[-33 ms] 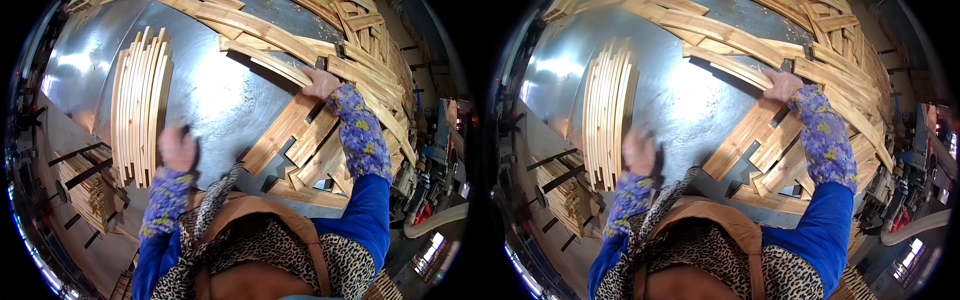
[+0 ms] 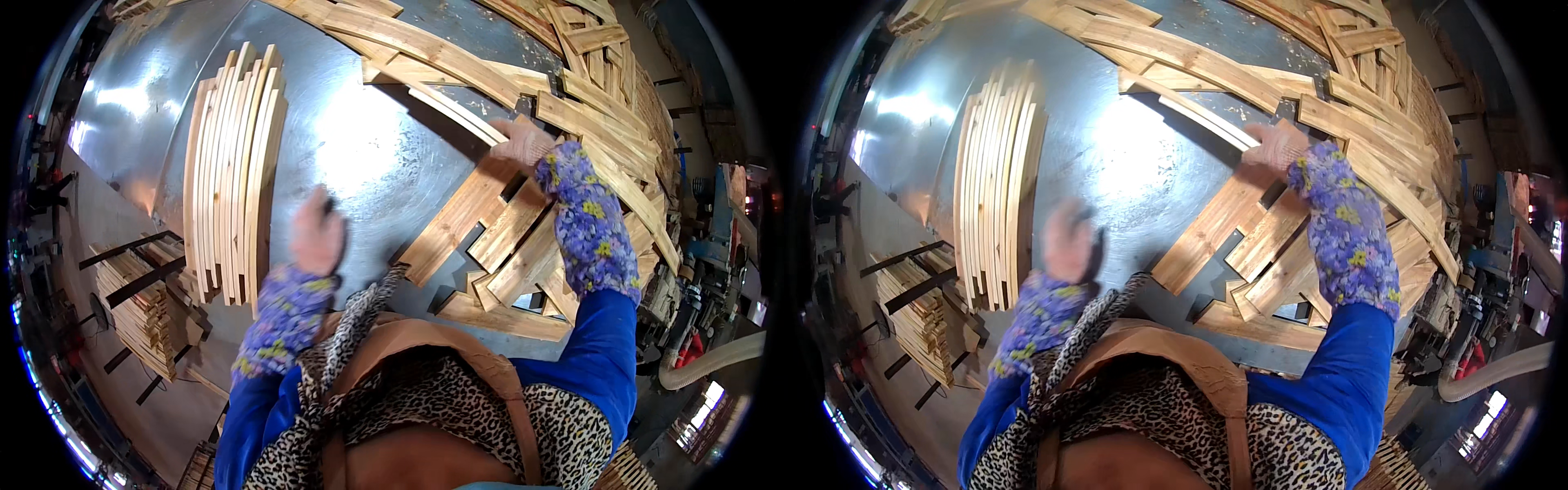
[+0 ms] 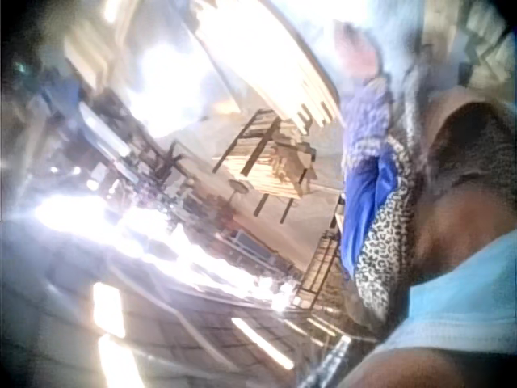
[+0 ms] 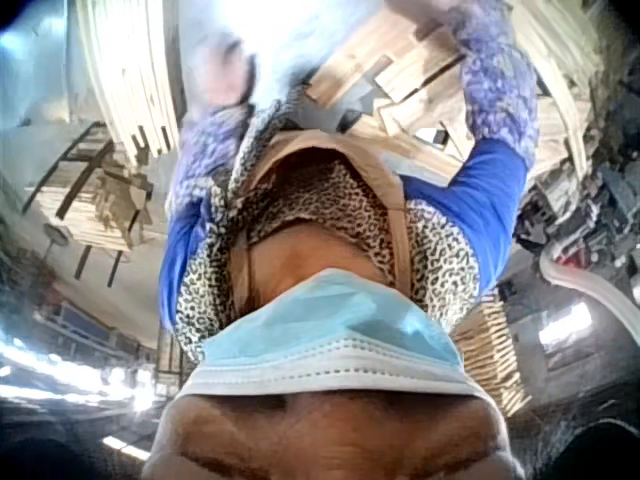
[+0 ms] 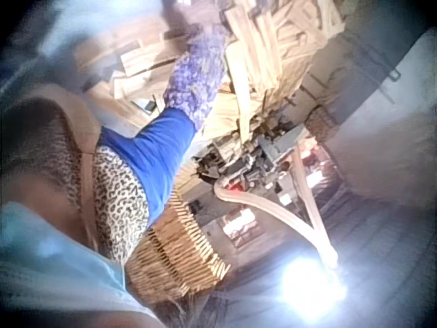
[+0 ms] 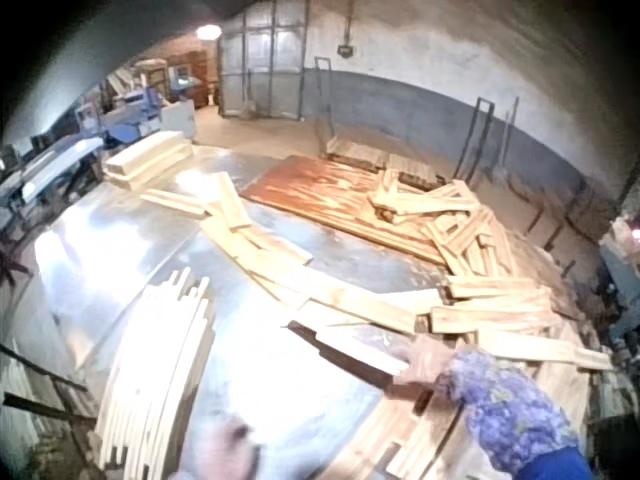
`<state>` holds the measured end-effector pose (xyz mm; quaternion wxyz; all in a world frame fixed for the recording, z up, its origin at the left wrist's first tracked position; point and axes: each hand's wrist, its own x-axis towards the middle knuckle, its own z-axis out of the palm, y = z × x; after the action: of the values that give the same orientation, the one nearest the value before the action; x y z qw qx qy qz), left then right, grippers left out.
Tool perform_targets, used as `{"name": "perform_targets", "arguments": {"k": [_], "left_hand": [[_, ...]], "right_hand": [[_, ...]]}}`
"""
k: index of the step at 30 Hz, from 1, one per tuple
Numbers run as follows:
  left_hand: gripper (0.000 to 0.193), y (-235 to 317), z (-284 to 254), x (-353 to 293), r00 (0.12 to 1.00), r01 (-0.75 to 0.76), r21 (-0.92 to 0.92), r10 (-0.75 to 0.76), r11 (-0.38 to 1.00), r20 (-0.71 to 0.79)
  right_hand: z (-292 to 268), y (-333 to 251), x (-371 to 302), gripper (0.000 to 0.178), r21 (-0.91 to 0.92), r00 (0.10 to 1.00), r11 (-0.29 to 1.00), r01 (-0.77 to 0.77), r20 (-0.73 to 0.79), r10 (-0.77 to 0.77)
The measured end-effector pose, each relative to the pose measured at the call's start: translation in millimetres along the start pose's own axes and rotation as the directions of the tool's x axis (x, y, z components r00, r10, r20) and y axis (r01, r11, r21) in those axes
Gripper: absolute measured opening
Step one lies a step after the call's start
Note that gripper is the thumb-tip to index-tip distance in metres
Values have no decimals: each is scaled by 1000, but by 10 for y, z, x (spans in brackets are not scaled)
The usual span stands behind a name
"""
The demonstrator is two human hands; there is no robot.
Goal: The person sorts wooden planks on a metal table, picking them up from a pile and arranging them into a neat stack. The person handles the planks by hand, inspecting them briefly before placing them in the organized pile.
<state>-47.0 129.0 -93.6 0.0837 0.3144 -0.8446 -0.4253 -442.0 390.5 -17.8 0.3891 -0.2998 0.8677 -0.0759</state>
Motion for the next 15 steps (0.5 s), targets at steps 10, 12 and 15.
{"name": "perform_targets", "arguments": {"k": [10, 12, 15], "left_hand": [[91, -15, 1027, 35, 724, 644, -667, -17, 374, 689], [105, -66, 890, 252, 821, 545, -708, -115, 449, 559], [116, -4, 221, 657, 924, 373, -683, -185, 628, 334]], "right_hand": [[1790, -1394, -342, 81, 975, 976, -44, -216, 214, -49], [2104, -1289, -70, 77, 983, 989, -113, -147, 147, -12], [2198, -1376, -174, 85, 994, 987, 30, -107, 103, 124]]}}
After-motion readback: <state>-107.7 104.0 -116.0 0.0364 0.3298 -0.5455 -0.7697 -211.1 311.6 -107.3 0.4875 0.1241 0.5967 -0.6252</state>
